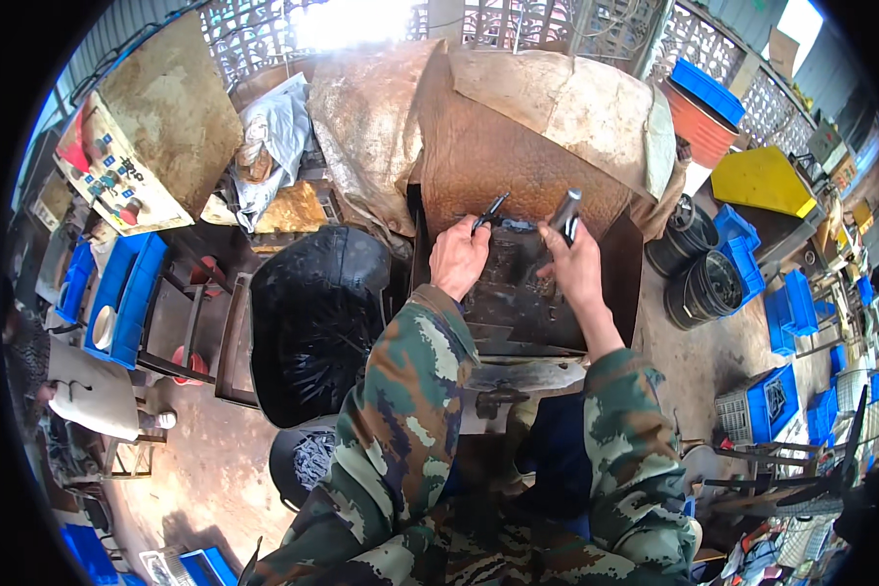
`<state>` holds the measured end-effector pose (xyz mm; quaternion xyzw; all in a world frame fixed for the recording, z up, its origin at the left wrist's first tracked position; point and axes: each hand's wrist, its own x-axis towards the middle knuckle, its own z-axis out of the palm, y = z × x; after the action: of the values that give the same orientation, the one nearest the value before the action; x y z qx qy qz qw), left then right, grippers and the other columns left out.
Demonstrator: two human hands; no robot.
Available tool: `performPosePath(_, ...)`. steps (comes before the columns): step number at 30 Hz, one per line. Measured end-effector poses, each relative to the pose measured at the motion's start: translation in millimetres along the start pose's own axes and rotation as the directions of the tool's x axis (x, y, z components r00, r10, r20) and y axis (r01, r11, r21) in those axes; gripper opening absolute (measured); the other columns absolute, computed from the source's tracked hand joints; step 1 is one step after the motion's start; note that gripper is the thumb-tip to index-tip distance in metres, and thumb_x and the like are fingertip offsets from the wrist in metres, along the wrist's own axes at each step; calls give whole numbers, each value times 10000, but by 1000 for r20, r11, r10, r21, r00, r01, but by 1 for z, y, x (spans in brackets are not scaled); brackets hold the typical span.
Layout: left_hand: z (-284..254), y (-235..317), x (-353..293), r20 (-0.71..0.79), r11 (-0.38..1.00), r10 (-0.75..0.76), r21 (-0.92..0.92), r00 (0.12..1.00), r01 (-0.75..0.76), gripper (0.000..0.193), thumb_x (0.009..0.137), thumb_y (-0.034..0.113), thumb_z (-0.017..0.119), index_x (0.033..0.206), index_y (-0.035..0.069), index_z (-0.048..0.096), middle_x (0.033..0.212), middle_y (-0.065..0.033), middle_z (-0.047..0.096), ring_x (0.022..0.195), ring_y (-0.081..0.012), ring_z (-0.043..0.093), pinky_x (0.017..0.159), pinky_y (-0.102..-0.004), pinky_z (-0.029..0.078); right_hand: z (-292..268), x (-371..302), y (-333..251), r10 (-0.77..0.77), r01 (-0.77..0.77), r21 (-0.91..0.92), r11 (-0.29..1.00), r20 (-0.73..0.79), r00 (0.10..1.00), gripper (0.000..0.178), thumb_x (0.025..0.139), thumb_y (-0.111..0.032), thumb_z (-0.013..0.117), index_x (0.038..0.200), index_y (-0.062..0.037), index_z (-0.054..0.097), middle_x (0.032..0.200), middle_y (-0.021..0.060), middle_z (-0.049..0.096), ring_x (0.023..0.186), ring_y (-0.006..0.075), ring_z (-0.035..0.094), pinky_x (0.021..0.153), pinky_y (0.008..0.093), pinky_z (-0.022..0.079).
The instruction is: Assembling small metal components into a fixture on a workbench and retrieving parts from a storage bin.
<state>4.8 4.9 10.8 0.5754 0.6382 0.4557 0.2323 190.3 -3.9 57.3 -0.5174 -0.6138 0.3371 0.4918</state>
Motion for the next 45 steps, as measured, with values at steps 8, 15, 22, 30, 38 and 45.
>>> performPosePath(8,2,-8,5,37,967,-9,-254,999,18,306,908,232,604,1104,2,653,935,-217,700,919,-341,698,807,-417,511,13,58,15,115,-115,-32,993,-17,993,249,953,-222,662,1053,0,609,881,80,614,635,167,629,452,305,562)
performPosePath(15,-16,29,4,395,574,-141,-715,908,400,166,946,206,563,911,51,609,614,19,492,461,-41,348,420,-225,263,12,69,21,105,-105,-13,994,-20,994,246,941,-218,674,1051,-7,613,861,77,617,604,159,626,451,308,554)
performPosePath(22,-10,44,-5,460,430,-53,-791,886,436,212,991,232,527,956,28,571,629,-12,488,457,-62,329,434,-224,271,5,68,19,118,-118,-43,992,-13,993,276,933,-221,688,1047,12,596,851,87,625,549,180,639,452,321,542)
performPosePath(30,-10,54,-9,307,466,-6,-841,952,274,316,1025,333,498,1006,51,638,933,3,621,813,-61,505,760,-251,426,11,70,14,134,-134,-31,991,11,991,247,930,-205,685,1030,5,601,865,78,637,541,168,627,458,316,537)
performPosePath(38,-12,66,-17,404,257,46,-889,914,380,344,1035,341,524,1015,20,647,778,39,509,622,-76,444,580,-215,399,8,72,22,134,-134,-1,991,12,991,216,932,-200,685,986,-8,604,843,53,609,591,145,614,452,300,536)
performPosePath(45,-26,82,-21,333,254,137,-922,933,292,293,1023,246,557,1095,-28,635,850,-27,605,715,-94,624,640,-262,558,11,76,16,152,-152,-12,988,13,988,223,927,-199,692,977,-5,595,811,51,595,562,142,610,448,305,530)
